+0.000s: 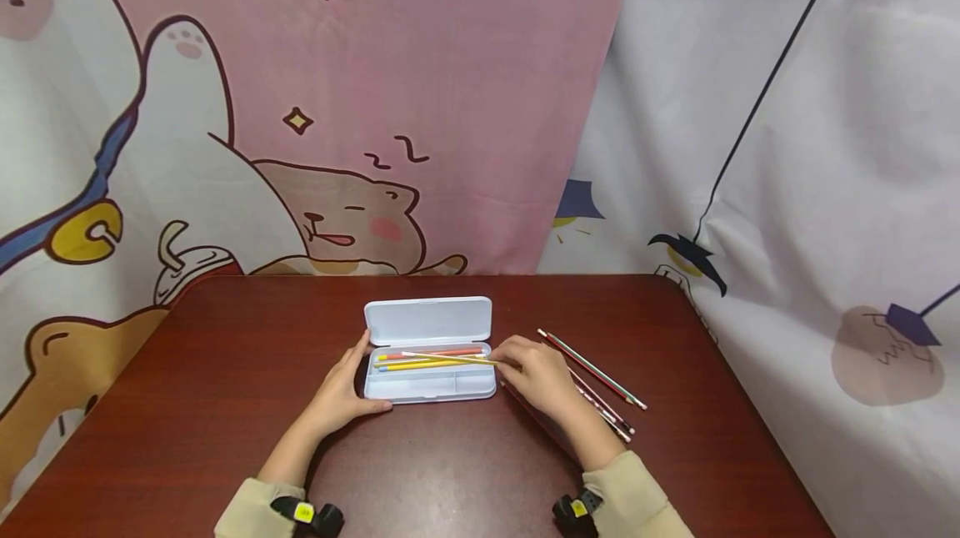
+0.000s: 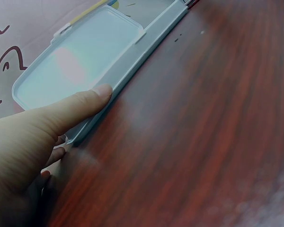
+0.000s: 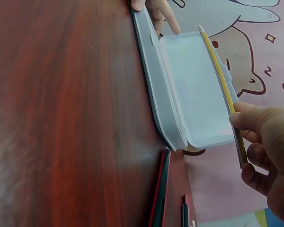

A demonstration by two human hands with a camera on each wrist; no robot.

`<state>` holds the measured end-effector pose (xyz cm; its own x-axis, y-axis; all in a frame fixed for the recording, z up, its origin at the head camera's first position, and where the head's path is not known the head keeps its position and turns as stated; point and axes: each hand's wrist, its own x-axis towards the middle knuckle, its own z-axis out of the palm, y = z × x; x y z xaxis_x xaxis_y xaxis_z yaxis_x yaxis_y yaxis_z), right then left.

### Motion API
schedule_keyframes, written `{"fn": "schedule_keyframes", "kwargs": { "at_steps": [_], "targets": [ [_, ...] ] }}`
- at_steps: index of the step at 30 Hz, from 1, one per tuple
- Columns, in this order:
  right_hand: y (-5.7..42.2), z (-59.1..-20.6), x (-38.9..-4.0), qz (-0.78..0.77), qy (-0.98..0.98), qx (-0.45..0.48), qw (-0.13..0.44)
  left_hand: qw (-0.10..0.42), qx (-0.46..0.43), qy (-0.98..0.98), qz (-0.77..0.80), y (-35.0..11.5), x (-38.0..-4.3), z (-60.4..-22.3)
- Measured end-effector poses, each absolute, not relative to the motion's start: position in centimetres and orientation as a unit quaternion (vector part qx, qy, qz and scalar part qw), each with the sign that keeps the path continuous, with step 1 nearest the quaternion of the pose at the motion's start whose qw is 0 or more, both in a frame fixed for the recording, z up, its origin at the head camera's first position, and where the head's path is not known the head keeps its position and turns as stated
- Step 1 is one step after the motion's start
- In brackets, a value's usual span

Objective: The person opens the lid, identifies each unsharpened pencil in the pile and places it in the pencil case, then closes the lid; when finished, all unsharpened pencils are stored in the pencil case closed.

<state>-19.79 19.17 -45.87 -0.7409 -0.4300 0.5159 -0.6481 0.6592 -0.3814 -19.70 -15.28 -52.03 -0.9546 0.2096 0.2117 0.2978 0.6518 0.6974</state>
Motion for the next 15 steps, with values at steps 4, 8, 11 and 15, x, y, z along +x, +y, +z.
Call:
{"fn": "schedule_keyframes", "kwargs": {
  "at_steps": [4,8,11,15],
  "targets": [
    [18.3,-46.0,-20.6,0.266,-0.893,0.311,0.187,0.058,-0.142,-0.908,-0.390,-15.3,-19.7,-52.1],
    [17.4,-46.3,-21.3,0.251,-0.898,0.318,0.171,0.064,-0.145,-0.907,-0.389,-15.3,-19.7,-52.2],
    [16.9,-46.7,-21.8,0.243,-0.899,0.327,0.160,0.068,-0.146,-0.906,-0.392,-15.3,-19.7,-52.1],
    [16.4,-47.3,-22.4,0.241,-0.899,0.334,0.151,0.062,-0.143,-0.905,-0.395,-15.3,-19.7,-52.0]
  ]
}}
